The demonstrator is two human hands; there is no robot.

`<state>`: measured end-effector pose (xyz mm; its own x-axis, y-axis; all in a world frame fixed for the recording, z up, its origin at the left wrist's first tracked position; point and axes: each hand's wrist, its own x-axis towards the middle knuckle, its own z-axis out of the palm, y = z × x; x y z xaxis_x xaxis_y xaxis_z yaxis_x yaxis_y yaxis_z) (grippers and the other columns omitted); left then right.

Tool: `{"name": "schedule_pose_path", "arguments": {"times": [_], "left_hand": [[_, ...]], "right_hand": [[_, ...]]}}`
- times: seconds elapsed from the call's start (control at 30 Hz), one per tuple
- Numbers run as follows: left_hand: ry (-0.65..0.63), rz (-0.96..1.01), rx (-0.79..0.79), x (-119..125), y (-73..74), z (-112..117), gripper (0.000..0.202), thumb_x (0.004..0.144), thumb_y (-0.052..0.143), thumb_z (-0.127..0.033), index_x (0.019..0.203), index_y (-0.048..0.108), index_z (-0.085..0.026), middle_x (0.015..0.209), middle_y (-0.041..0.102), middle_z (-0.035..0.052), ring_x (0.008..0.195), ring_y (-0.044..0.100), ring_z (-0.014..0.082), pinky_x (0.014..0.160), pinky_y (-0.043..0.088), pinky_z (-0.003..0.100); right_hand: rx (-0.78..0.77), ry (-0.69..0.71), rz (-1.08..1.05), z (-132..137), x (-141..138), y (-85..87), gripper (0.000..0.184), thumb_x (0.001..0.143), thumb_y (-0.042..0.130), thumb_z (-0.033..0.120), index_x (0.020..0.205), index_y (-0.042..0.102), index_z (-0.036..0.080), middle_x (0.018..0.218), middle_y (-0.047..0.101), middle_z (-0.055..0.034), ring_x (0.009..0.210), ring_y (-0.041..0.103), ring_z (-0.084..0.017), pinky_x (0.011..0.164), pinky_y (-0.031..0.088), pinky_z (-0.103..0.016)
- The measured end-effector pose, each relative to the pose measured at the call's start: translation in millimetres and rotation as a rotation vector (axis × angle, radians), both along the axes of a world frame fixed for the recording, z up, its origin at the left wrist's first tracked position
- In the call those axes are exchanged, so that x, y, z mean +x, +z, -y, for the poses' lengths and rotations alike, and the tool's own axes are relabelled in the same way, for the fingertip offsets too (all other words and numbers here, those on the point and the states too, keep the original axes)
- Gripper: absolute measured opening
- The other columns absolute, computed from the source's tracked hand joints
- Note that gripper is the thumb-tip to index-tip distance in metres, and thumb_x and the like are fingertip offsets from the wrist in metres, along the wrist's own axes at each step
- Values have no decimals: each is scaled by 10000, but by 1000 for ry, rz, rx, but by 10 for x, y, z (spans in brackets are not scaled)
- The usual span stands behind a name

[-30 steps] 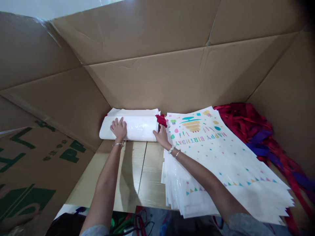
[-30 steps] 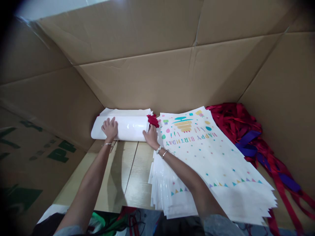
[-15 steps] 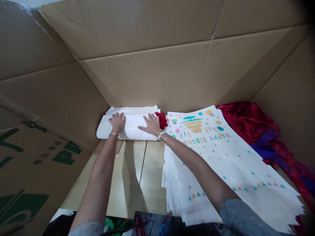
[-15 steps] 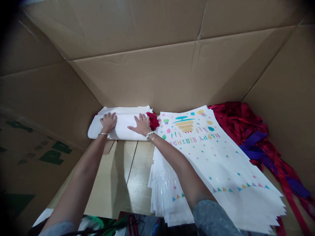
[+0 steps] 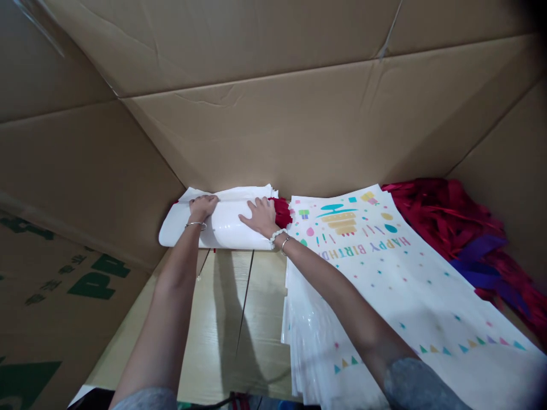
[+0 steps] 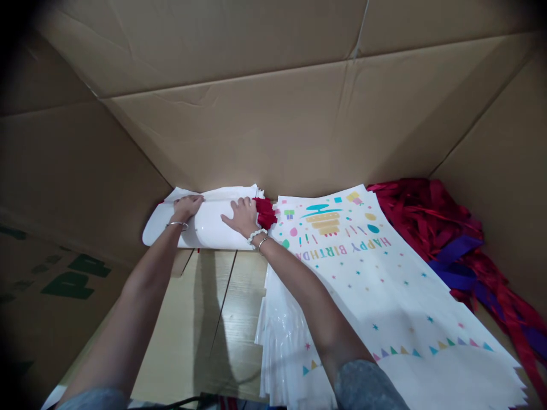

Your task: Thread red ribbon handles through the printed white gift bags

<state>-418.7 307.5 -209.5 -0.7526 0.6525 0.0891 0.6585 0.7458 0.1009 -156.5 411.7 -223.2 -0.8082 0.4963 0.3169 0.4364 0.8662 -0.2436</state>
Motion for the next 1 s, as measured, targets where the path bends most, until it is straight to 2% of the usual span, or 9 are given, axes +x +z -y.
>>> {"name": "schedule_pose_path", "arguments": {"times": [0.13, 0.27, 0.4, 0.5, 0.57, 0.67, 0.77, 0.87, 1.0], "left_hand": [[-4, -2, 24, 48, 5, 25, 540, 1006, 365, -454, 1309, 754, -233, 1470, 635, 160, 1327, 558, 400, 1122, 324, 559], [21, 16, -18, 95, 55, 12, 547, 997, 365, -449, 1327, 748, -239, 1459, 643, 162, 1325, 564, 407, 1104, 341, 554], [22, 25, -48, 81, 66, -10, 563, 983, 359, -455, 1328, 749, -243, 1464, 641, 157, 1312, 575, 415, 1090, 354, 556], [30, 32, -46, 42, 47, -22, 583, 977, 354, -469, 1349, 737, -234, 1456, 646, 163, 1313, 580, 417, 1086, 360, 546], [32, 30, -49, 16, 35, -29, 591, 978, 352, -485, 1349, 737, -233, 1432, 662, 169, 1303, 588, 418, 1078, 367, 540], [36, 39, -63, -10, 19, -41, 588, 985, 356, -490, 1349, 737, -231, 1406, 678, 177, 1288, 594, 422, 1069, 373, 542], [30, 30, -39, -11, -11, -42, 575, 986, 379, -496, 1318, 753, -210, 1412, 671, 185, 1283, 585, 433, 1074, 361, 559], [24, -10, 42, 15, -49, -18, 547, 989, 403, -477, 1292, 758, -192, 1448, 645, 179, 1306, 550, 435, 1103, 326, 583], [8, 11, 211, 77, -53, 43, 483, 998, 425, -404, 1319, 724, -200, 1483, 620, 138, 1366, 500, 369, 1171, 290, 553]], "right_hand": [[-17, -73, 13, -140, -115, 31, 775, 1013, 376, 710, 1518, 549, 148, 1610, 446, -210, 1465, 335, -400, 1166, 232, -556], [-87, -94, 93, -389, -308, 87, 804, 998, 354, 739, 1562, 511, 186, 1631, 435, -197, 1493, 347, -385, 1193, 203, -580], [-230, -84, 200, -589, -470, 169, 790, 971, 377, 756, 1501, 587, 209, 1534, 562, -182, 1424, 462, -397, 1170, 237, -591], [-325, -44, 296, -672, -534, 204, 746, 958, 391, 758, 1372, 703, 222, 1401, 672, -167, 1336, 555, -393, 1129, 287, -580], [-349, -22, 322, -703, -553, 205, 722, 955, 396, 758, 1294, 752, 228, 1369, 694, -159, 1311, 577, -390, 1119, 295, -583], [-367, -13, 316, -715, -560, 178, 735, 955, 397, 769, 1281, 759, 218, 1380, 685, -166, 1314, 568, -397, 1119, 291, -605], [-325, -52, 256, -681, -546, 139, 740, 967, 414, 751, 1276, 757, 172, 1368, 679, -204, 1304, 558, -410, 1102, 296, -618], [-206, -81, 130, -612, -495, 123, 644, 1033, 391, 620, 1281, 738, 139, 1381, 662, -218, 1295, 541, -396, 1090, 307, -598], [-17, 38, -79, -519, -296, 149, 516, 1089, 324, 405, 1408, 634, 144, 1565, 520, -178, 1427, 406, -348, 1163, 247, -566]]}}
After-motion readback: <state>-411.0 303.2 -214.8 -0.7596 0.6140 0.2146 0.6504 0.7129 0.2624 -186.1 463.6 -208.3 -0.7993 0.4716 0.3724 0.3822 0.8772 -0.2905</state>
